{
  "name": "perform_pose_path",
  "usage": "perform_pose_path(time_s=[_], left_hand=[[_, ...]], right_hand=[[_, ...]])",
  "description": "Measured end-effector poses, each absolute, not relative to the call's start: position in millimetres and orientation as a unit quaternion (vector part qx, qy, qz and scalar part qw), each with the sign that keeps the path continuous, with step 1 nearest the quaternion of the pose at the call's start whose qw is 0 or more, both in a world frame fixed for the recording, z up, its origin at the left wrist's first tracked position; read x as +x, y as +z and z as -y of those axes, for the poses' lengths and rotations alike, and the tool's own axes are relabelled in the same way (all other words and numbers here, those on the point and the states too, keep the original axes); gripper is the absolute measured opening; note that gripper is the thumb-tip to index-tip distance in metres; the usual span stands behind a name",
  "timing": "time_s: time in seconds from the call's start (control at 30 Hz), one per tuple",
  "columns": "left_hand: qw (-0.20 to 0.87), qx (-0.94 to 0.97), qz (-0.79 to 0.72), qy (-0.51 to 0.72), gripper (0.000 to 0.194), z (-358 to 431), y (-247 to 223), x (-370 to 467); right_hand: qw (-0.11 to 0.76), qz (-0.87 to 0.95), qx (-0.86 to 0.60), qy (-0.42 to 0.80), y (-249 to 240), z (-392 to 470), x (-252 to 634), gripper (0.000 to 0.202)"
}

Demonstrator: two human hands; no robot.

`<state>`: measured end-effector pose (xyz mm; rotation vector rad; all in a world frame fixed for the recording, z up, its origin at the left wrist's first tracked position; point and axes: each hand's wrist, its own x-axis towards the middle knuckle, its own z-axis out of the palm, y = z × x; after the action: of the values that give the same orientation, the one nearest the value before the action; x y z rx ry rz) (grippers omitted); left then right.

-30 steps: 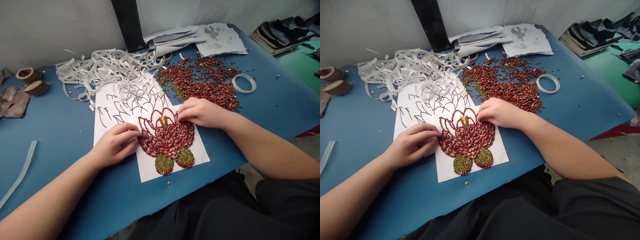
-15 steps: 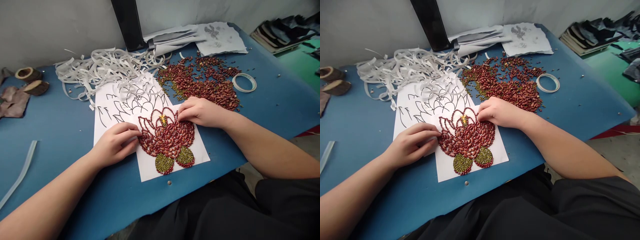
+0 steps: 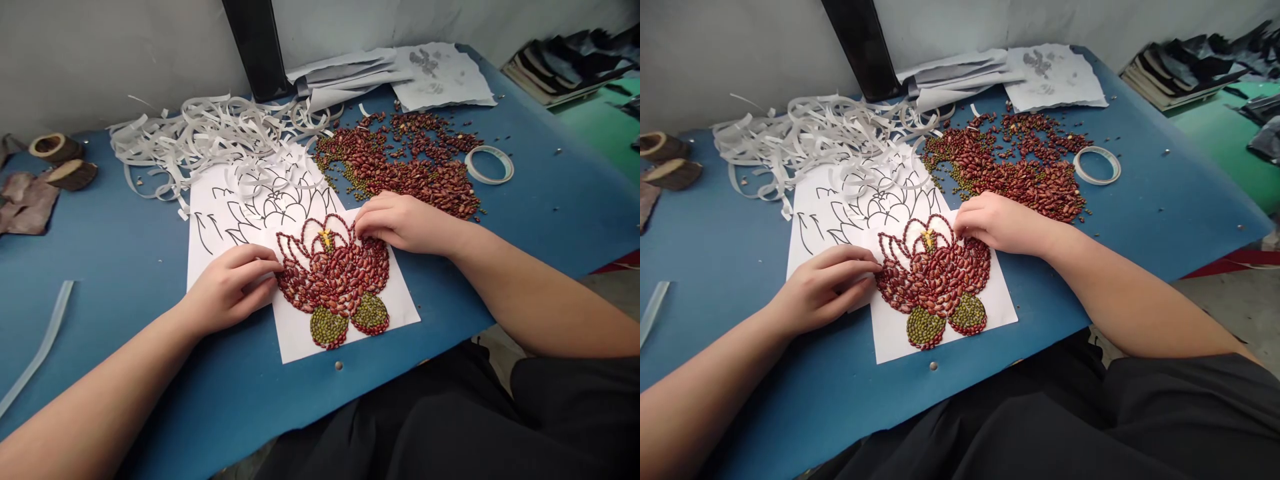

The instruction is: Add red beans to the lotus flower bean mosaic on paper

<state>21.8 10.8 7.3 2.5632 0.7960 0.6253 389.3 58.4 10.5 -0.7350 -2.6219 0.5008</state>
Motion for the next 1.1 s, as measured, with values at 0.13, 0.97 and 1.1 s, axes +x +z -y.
perform_pose_path(time_s=[0.13, 0.97, 1.1], left_hand=[[0.192, 0.911, -0.284, 0.228, 0.023, -10.6, 5.3, 21.0], [0.173, 0.918, -0.269, 0.233, 0.021, -10.5, 5.2, 21.5], [0.178, 0.917, -0.272, 0.231, 0.022, -10.7, 5.1, 21.5]], right_hand=[[0.182, 0.93, -0.259, 0.185, 10.3, -57.6, 388.1, 0.024], [0.195, 0.929, -0.243, 0.198, 9.9, -56.9, 387.7, 0.022], [0.201, 0.933, -0.239, 0.179, 9.3, -57.5, 387.2, 0.025]])
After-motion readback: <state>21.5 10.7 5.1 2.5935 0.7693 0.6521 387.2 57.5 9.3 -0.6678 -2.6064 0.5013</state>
